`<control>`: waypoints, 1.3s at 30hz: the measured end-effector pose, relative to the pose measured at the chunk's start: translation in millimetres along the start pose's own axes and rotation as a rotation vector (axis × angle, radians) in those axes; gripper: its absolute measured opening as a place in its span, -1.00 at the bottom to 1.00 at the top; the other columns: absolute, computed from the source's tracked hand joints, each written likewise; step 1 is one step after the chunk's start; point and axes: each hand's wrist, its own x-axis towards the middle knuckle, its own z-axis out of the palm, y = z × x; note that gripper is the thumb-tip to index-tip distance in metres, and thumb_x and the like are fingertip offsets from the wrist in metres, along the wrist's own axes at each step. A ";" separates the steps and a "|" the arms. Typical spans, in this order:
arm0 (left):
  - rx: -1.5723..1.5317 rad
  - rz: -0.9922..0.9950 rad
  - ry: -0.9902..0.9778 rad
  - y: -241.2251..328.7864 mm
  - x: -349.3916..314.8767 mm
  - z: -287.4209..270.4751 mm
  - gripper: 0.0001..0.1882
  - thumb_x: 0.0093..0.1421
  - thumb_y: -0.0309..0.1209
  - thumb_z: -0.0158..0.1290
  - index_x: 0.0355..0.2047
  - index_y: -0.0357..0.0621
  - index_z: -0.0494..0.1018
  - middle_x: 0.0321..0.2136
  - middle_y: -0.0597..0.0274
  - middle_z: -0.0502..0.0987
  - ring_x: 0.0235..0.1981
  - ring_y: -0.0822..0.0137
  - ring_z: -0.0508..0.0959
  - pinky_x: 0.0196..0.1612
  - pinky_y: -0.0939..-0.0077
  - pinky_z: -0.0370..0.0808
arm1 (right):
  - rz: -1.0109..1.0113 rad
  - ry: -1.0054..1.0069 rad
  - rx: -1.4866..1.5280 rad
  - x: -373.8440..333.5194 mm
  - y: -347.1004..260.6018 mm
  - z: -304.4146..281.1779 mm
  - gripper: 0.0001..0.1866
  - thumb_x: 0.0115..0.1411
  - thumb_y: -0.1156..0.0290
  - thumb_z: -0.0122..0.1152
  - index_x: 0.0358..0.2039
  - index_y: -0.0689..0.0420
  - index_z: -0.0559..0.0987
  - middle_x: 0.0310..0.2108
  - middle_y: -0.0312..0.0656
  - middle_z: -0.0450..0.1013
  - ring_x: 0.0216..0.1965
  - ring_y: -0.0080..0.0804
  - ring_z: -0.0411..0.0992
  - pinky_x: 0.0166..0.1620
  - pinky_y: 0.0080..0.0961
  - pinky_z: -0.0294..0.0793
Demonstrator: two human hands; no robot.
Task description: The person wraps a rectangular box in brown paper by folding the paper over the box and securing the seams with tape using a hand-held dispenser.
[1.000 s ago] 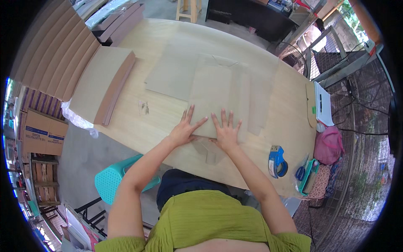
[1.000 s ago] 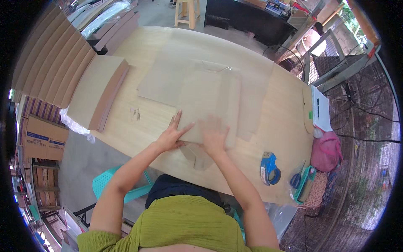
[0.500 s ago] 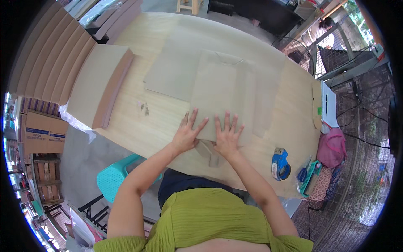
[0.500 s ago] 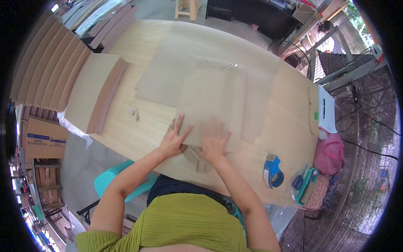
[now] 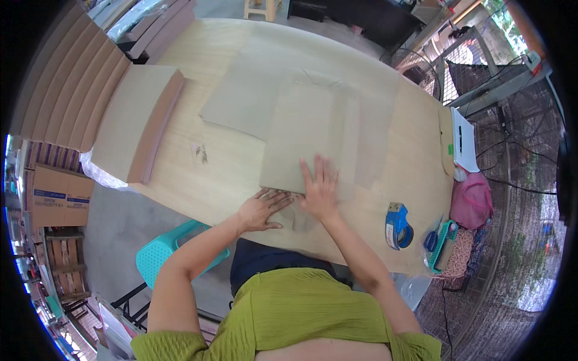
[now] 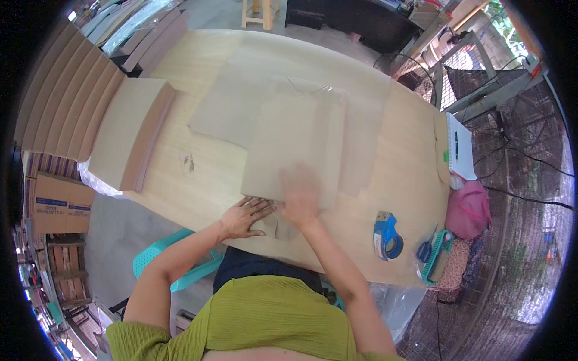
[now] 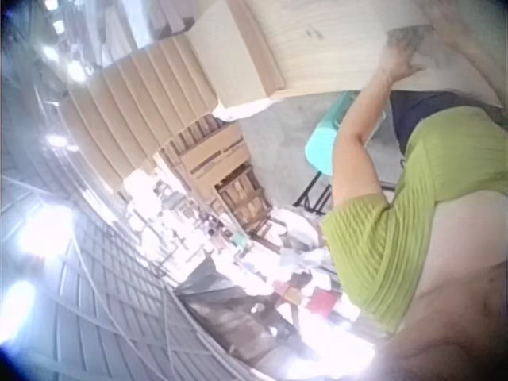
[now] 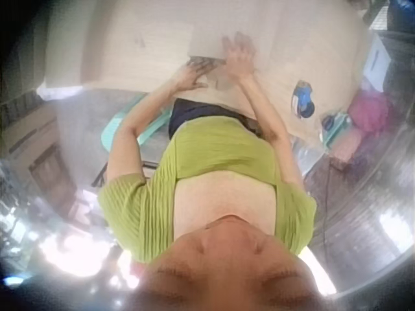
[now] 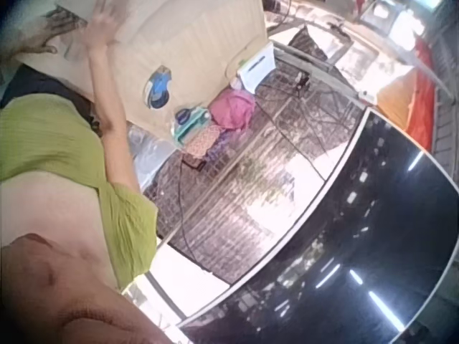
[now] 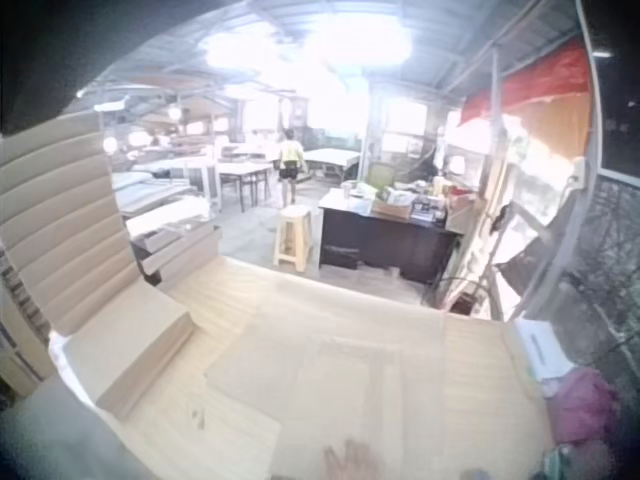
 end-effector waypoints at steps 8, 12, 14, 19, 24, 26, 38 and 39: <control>-0.046 -0.092 0.048 1.6 12.3 0.2 -0.18 0.20 0.01 -0.02 0.40 0.06 0.01 0.34 0.14 0.19 0.35 0.16 0.18 0.40 0.08 0.03 | -0.278 -0.240 0.323 -71.4 66.4 -21.1 -0.29 -0.01 0.39 0.28 0.20 0.18 0.34 0.18 0.05 0.29 0.19 0.11 0.27 0.29 -0.08 0.23; -0.143 -0.178 0.196 -1.0 -8.1 25.1 -0.11 0.05 -0.09 0.11 0.38 0.01 0.08 0.32 0.11 0.21 0.34 0.15 0.19 0.39 0.06 0.03 | -0.392 -0.354 0.372 -51.7 73.1 -12.7 -0.25 -0.03 0.35 0.26 0.23 0.15 0.33 0.25 0.01 0.26 0.26 0.07 0.22 0.33 -0.08 0.19; -0.203 -0.286 0.247 14.7 -4.1 39.5 -0.15 0.00 -0.14 0.15 0.32 -0.03 0.20 0.30 0.11 0.25 0.34 0.14 0.19 0.39 0.04 0.04 | -0.349 -0.414 0.359 -60.4 73.7 -2.5 -0.25 -0.07 0.34 0.28 0.22 0.10 0.36 0.24 0.02 0.28 0.27 0.06 0.22 0.30 -0.05 0.21; -0.050 -0.315 0.601 23.0 18.2 63.6 -0.50 -0.03 -0.42 0.03 0.00 -0.06 0.46 -0.24 0.05 0.61 -0.24 0.03 0.62 0.01 0.11 0.47 | -0.220 -0.138 0.377 -80.1 49.0 15.7 -0.47 -0.09 0.49 0.23 0.00 0.19 0.56 0.03 0.04 0.49 0.16 0.02 0.38 0.30 0.02 0.17; -0.082 -0.369 0.373 17.8 31.8 6.5 -0.80 -0.09 -0.30 0.18 -0.47 -0.14 0.60 -0.55 0.01 0.59 -0.40 0.00 0.62 -0.36 0.12 0.53 | -0.235 0.272 0.526 -74.9 42.0 31.8 -0.58 0.28 0.36 0.12 0.10 0.26 0.45 -0.35 -0.05 0.56 -0.45 -0.13 0.49 -0.34 -0.24 0.54; -0.128 -0.460 0.282 20.2 35.5 3.6 -0.75 -0.02 -0.20 0.18 -0.46 -0.12 0.63 -0.50 0.02 0.61 -0.36 -0.03 0.61 -0.31 0.11 0.53 | -0.369 0.016 0.266 -67.4 50.4 -11.9 -0.58 0.24 0.32 0.18 0.08 0.19 0.48 -0.33 -0.03 0.56 -0.45 -0.07 0.47 -0.34 -0.15 0.52; -0.431 -0.402 0.525 20.6 41.6 -3.4 -0.60 0.03 -0.11 0.24 -0.24 -0.16 0.59 -0.36 0.00 0.62 -0.26 -0.05 0.59 -0.17 0.08 0.48 | -0.068 0.211 0.244 -45.9 59.4 16.6 -0.76 0.10 0.50 0.23 -0.18 0.19 0.65 -0.09 -0.08 0.59 0.06 -0.06 0.47 0.30 0.00 0.09; -0.479 -0.441 0.571 28.4 30.1 12.4 -0.52 0.02 -0.10 0.25 -0.10 -0.08 0.54 -0.20 0.03 0.59 -0.11 -0.01 0.55 -0.06 0.05 0.44 | 0.008 0.246 0.316 -43.3 46.9 15.0 -0.80 0.11 0.50 0.26 -0.22 0.20 0.66 -0.11 -0.08 0.60 0.02 -0.08 0.50 0.31 0.01 0.07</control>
